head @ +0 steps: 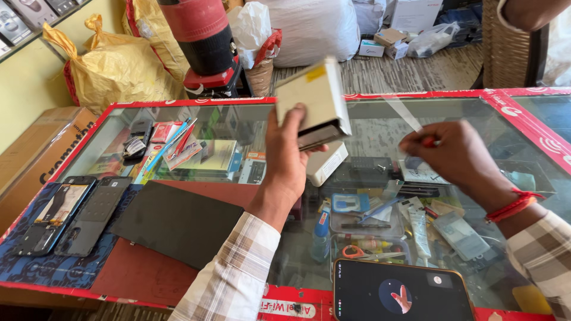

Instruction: The person uses a screwdriver to remove screws from a small white electronic device, separates the casing, and then reassembles it by aligning the parts and tightening the screws. The person handles the device and screwdriver throughout the clip.

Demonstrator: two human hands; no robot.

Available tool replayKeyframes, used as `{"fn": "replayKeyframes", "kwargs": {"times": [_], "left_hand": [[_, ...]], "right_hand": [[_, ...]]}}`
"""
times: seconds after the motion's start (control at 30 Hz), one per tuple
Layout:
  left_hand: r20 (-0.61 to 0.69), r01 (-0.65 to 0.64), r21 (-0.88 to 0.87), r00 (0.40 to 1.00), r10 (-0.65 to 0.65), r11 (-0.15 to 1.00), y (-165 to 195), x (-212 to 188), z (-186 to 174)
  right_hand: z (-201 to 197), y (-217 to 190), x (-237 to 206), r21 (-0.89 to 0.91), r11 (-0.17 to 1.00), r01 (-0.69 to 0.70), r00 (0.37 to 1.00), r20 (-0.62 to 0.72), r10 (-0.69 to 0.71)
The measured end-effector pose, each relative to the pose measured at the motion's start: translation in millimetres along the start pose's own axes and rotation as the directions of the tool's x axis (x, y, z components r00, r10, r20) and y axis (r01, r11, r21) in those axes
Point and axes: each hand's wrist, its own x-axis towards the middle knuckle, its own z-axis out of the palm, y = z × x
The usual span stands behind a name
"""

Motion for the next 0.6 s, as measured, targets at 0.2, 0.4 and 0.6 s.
{"fn": "replayKeyframes", "kwargs": {"times": [0.2,0.4,0.6], "left_hand": [[-0.156,-0.005,-0.059,0.988,-0.005,0.998,2,0,-4],[-0.278,-0.016,-0.046,0.961,0.003,0.999,4,3,-5],[-0.298,-0.051,-0.099,0.954,0.02,0.994,2,4,-9]], "right_hand": [[3,-29,-7,-0.149,0.982,-0.114,0.986,0.102,0.13],[-3,-37,-4,-0.213,0.959,-0.186,0.909,0.332,0.25],[-2,-20,-3,-0.131,0.988,-0.088,0.912,0.387,0.132]]}}
